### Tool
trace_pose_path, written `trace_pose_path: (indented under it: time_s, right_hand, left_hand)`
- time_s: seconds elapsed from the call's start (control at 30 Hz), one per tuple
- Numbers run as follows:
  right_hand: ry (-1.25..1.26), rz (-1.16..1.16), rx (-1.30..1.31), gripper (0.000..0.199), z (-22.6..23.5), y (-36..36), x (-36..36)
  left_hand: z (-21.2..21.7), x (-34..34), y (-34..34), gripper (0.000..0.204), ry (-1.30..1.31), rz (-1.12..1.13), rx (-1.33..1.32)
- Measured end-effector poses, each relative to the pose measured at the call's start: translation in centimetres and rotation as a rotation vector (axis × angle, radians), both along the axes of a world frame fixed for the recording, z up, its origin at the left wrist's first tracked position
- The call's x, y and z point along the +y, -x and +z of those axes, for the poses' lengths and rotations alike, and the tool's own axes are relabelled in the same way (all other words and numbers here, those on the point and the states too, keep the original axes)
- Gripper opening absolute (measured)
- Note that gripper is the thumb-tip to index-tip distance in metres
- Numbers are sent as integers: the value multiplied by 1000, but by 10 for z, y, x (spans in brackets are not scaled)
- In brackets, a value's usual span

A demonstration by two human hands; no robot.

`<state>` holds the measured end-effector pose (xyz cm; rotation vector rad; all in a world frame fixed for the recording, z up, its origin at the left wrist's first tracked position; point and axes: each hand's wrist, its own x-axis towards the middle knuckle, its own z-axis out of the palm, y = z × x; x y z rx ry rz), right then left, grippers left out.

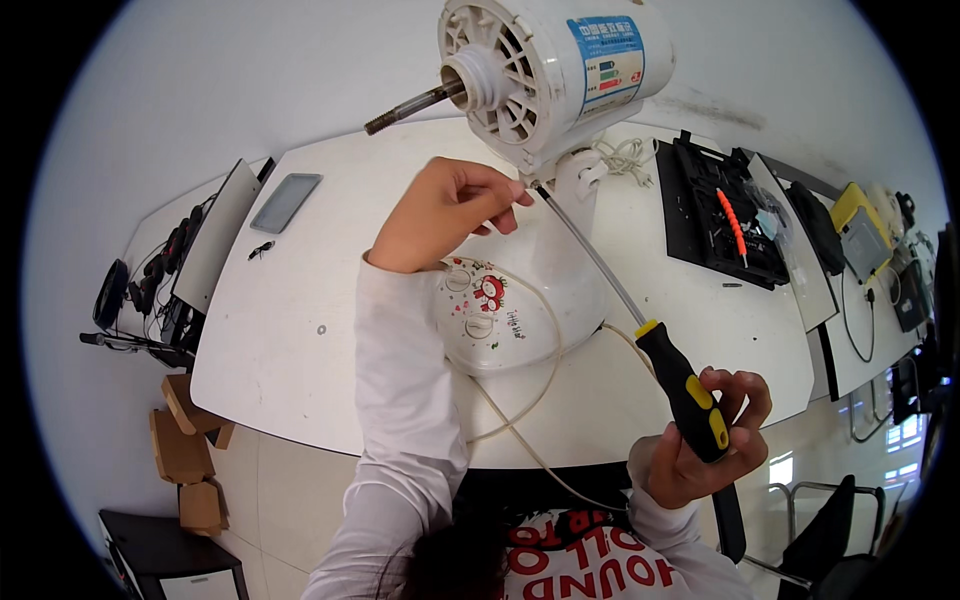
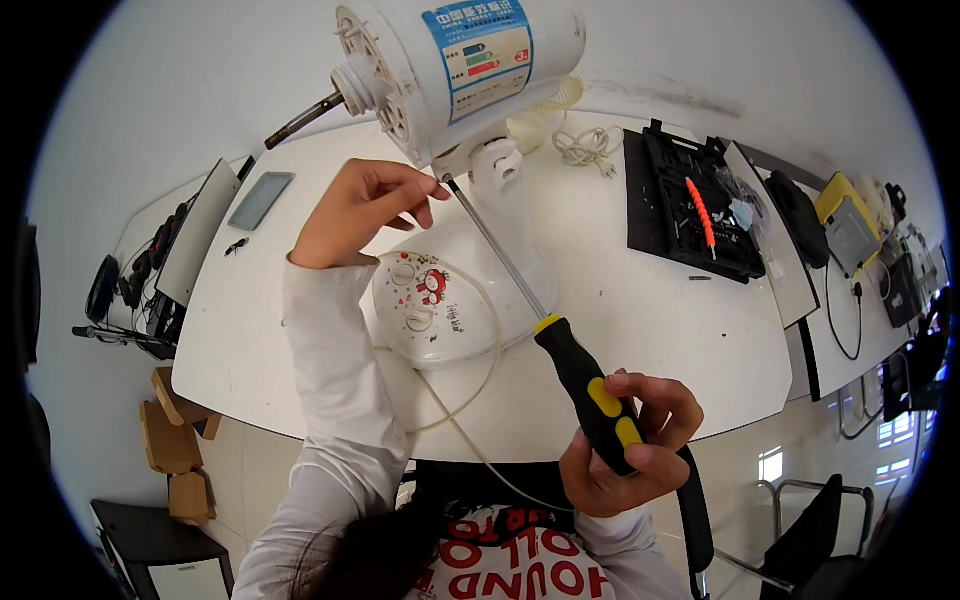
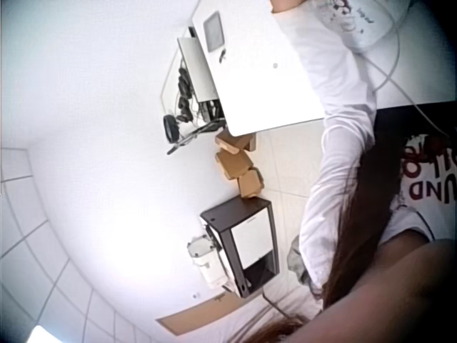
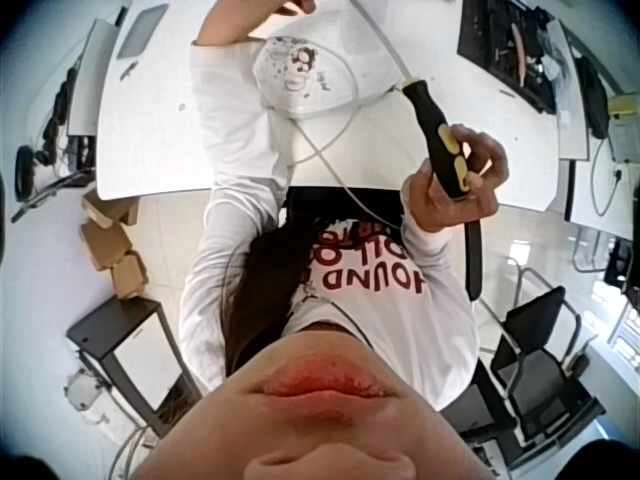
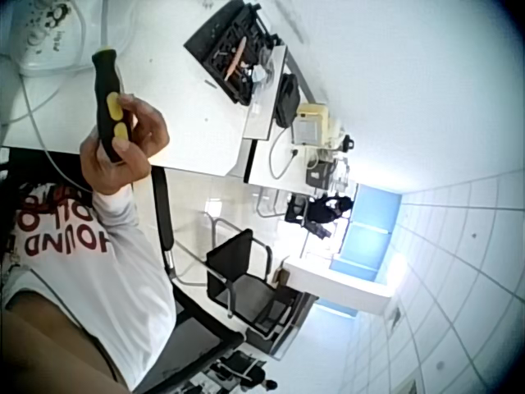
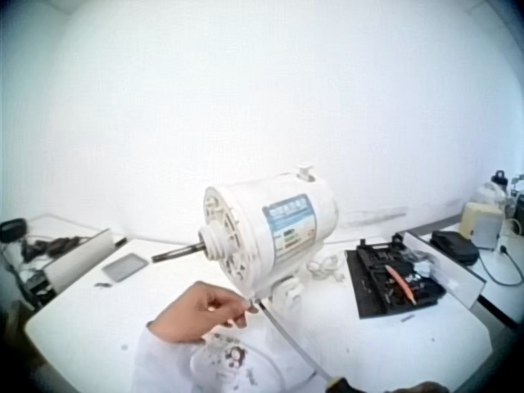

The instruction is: The person assembles a white table fan by attaching the base, mounting the motor housing, and securing the front grille. They use a screwdriver to tighten screws and align components on a white desk.

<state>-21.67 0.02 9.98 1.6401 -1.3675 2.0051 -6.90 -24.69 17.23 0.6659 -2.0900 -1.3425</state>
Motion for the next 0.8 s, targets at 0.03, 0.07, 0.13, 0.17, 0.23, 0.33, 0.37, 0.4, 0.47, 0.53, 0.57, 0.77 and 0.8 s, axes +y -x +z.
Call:
trace_pose_path:
  time_s: [0.03, 0.07, 0.13, 0.17, 0.23, 0.33, 0.37, 0.4, 0.47, 0.53, 0.57, 0.77, 0.8]
  right_hand:
    - [-3, 1, 1, 66, 0, 0, 0]
    - [-6, 5, 3, 66, 0, 0, 0]
    - [-19, 9, 22, 65, -1, -2, 1]
    - [-25, 4, 33, 64, 0, -2, 1]
    - [-27, 13, 27, 64, 1, -3, 2]
    - [-16, 33, 11, 63, 0, -4, 1]
    - [-9, 38, 7, 63, 0, -4, 1]
    - [-8, 41, 14, 63, 0, -5, 1]
    - [-5, 47, 27, 62, -1, -6, 1]
    - [-11, 36, 69, 63, -2, -7, -1]
    - [-13, 32, 90, 63, -2, -7, -1]
    - [-56, 46, 134, 52, -2, -5, -6]
    - [-56, 44, 148, 50, -2, -4, -7]
  left_hand:
    - [-2, -4, 1, 28, -16, -61, -23]
    - [-3, -7, 1, 28, -81, -121, 0]
    - [-6, -12, 2, 29, -211, -241, 47]
    - [-9, -14, 5, 30, -273, -247, 86]
    - [-14, -18, 9, 31, -397, -256, 163]
    - [-13, -13, 13, 35, -382, -146, 139]
    - [-12, -10, 14, 35, -358, -115, 130]
    - [-9, -7, 15, 35, -335, -85, 121]
    - [-5, -2, 16, 34, -304, -37, 107]
    - [-2, 2, 18, 33, -291, -4, 96]
    - [-3, 2, 18, 32, -299, -8, 120]
    - [-21, 3, 36, 33, -419, 17, 302]
    - [-23, 4, 39, 34, -441, 25, 329]
